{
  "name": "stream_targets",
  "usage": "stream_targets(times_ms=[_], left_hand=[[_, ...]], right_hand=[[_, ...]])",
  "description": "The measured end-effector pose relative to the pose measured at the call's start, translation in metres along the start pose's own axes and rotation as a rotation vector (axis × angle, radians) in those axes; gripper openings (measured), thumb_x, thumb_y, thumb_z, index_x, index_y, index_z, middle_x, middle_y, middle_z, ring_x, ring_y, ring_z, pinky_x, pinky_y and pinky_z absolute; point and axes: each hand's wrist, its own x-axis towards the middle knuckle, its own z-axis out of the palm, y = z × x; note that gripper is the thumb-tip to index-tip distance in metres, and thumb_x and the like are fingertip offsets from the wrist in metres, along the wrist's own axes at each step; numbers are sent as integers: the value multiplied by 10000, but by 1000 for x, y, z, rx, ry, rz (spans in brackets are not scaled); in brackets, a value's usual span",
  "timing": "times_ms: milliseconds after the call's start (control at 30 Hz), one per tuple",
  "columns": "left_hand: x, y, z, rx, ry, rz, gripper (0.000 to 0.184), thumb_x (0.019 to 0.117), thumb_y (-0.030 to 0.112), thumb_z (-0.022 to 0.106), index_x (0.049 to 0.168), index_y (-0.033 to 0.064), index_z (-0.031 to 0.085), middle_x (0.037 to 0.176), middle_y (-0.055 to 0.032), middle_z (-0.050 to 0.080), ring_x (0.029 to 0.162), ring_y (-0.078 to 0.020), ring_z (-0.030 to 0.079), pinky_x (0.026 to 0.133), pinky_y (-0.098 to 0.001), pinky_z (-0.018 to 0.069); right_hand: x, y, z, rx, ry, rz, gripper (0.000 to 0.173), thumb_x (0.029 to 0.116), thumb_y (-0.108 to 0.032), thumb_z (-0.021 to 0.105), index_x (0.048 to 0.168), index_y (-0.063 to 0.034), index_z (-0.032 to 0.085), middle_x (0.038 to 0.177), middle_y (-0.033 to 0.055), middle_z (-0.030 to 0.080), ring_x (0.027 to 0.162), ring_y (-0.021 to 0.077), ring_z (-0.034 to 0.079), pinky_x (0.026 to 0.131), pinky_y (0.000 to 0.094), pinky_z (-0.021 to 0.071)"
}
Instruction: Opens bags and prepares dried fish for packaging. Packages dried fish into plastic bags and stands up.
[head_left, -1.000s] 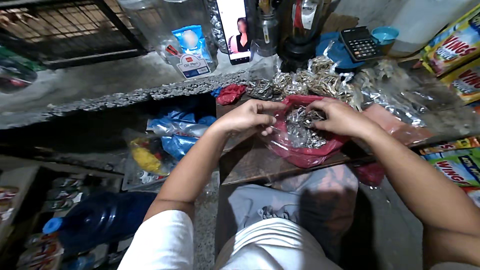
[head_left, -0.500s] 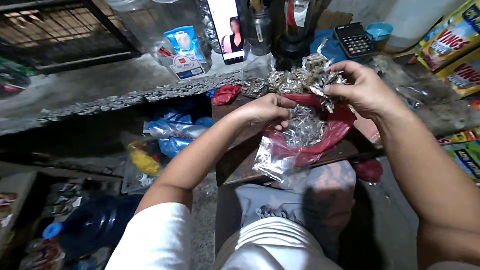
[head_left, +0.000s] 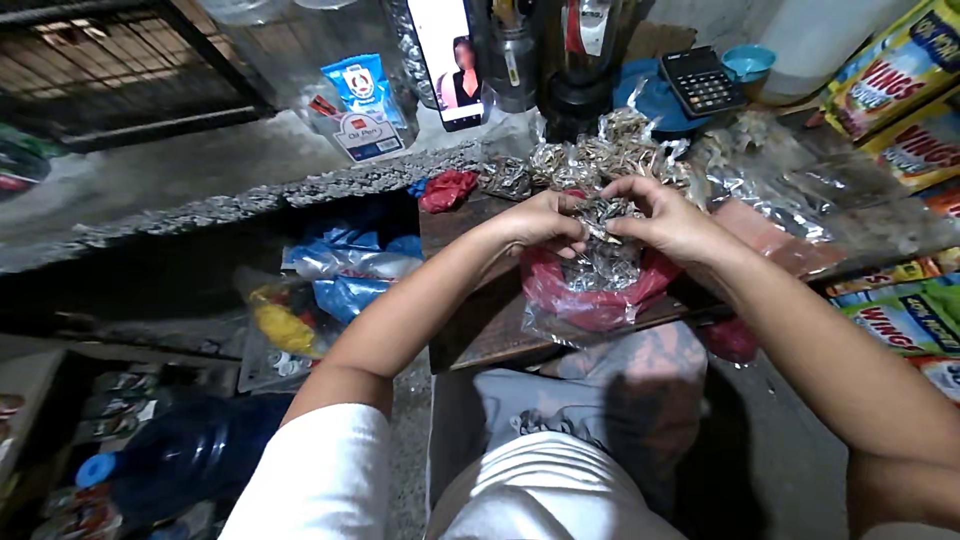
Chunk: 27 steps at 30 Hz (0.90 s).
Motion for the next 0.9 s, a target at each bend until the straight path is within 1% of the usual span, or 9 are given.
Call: stream_targets(times_ms=[100,133,167,233,300,367,633,767,900], left_hand=[[1,-3,-3,-8,-10,10,441,961,-93,537,1395,-35,488,841,-32,640,636,-54,626,616,-196,562],[2,-4,-3,-6,-8,10,469,957,-94,539,1418,-36,474,828,-35,641,623,-56,623,610,-196,561],[2,-5,-4,-2,-8,8,481,954,-93,541,1425,-34,469,823,-38,638,619,-59,619,608,-197,558],[2,-5,-3,4,-5,4,486,946,-91,549,1422,-32,472,830,-39,637,622,-59,618,607,-194,555],[1,-5,-3,8,-5,4,498,947,-92,547,1434,-34,460,886,-49,638,635,-52,614,612,-185,549],[1,-5,-2,-3,-3,7,493,951,-99,541,1433,-28,468,949,-62,643,650,-47,609,619,-182,545],[1,-10,-1,-22,5,12,478,941,-101,558,1409,-37,482,965,-71,645,671,-50,621,636,-187,554],[2,-14,1,-17,-1,29,490,948,-95,547,1428,-40,467,1022,-92,643,693,-57,625,654,-199,558],[1,-16,2,-34,2,28,498,941,-102,558,1427,-35,472,1033,-93,640,686,-51,620,645,-189,551]], right_hand=[[0,2,-7,-111,-85,-6,344,945,13,649,1281,-17,580,1235,120,604,935,121,635,782,319,559],[0,2,-9,-140,-108,-10,337,943,9,650,1274,-21,595,1236,119,615,937,124,635,798,332,553],[0,3,-10,-173,-128,-27,325,942,5,650,1262,-19,605,1231,116,622,944,122,635,814,334,550],[1,2,-11,-236,-162,-55,308,938,9,652,1244,-7,626,1240,136,636,1055,159,624,924,383,513],[1,-1,-12,-312,-177,-74,304,938,2,660,1242,-1,648,1286,178,624,1171,235,601,1005,454,473],[1,-4,-12,-375,-197,-83,302,943,-11,661,1244,2,654,1325,207,600,1231,291,572,1033,501,446],[1,-9,-17,-448,-289,-122,273,929,-19,686,1200,14,682,1261,189,633,1188,287,590,1026,489,451],[3,-12,-19,-448,-351,-81,253,923,14,674,1175,27,685,1266,199,629,1173,286,599,1015,491,458],[7,-14,-23,-465,-410,-25,240,935,1,682,1175,8,687,1239,173,629,1050,235,625,904,433,510]])
